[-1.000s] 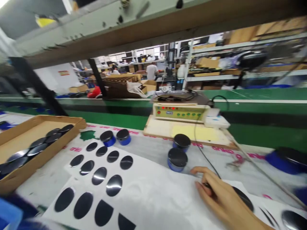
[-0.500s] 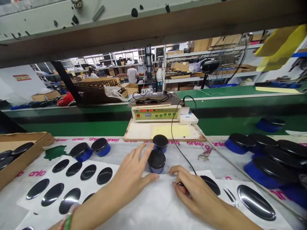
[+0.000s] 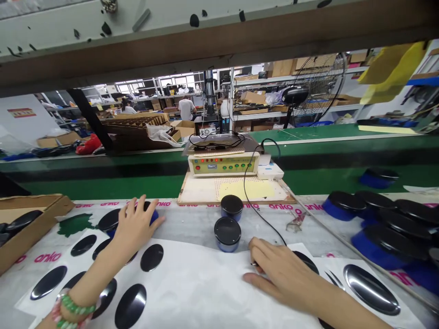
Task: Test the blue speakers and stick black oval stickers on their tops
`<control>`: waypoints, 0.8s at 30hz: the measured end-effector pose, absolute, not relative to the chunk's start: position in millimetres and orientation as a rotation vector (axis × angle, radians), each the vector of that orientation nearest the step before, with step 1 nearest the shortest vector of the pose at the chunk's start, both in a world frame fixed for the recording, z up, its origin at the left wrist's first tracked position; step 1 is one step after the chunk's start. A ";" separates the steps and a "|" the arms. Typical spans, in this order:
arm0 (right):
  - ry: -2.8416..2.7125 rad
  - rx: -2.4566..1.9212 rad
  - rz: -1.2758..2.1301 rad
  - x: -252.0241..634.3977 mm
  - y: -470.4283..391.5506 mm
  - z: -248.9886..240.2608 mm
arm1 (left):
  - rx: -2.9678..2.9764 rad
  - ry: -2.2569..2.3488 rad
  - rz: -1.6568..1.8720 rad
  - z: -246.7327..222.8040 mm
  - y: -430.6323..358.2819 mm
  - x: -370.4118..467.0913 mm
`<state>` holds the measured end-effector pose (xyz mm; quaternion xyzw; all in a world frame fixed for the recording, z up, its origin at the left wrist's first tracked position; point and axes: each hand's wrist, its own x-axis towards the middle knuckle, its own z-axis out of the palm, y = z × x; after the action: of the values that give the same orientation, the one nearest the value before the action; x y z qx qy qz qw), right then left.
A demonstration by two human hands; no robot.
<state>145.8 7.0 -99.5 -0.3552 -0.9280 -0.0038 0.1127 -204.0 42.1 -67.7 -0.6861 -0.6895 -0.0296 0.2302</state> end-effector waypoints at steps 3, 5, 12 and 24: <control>-2.743 -1.018 -0.081 145.8 6.4 -100.5 | -1.925 -1.916 0.003 -74.8 41.3 -215.0; -2.754 -0.995 -0.121 147.8 6.7 -100.7 | -1.933 -1.923 0.032 -73.9 41.6 -216.3; -2.624 -1.154 -0.268 178.1 29.6 -100.7 | -1.930 -1.976 -0.005 -69.3 41.8 -216.3; -2.469 -1.347 -0.269 195.7 44.4 -109.0 | -2.394 -1.676 -0.369 -62.2 35.3 -143.9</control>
<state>195.7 44.4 -109.0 -0.4709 -0.8629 -0.0939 0.1574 -143.9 35.3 -62.2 -0.8088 -0.5663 -0.1246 0.0980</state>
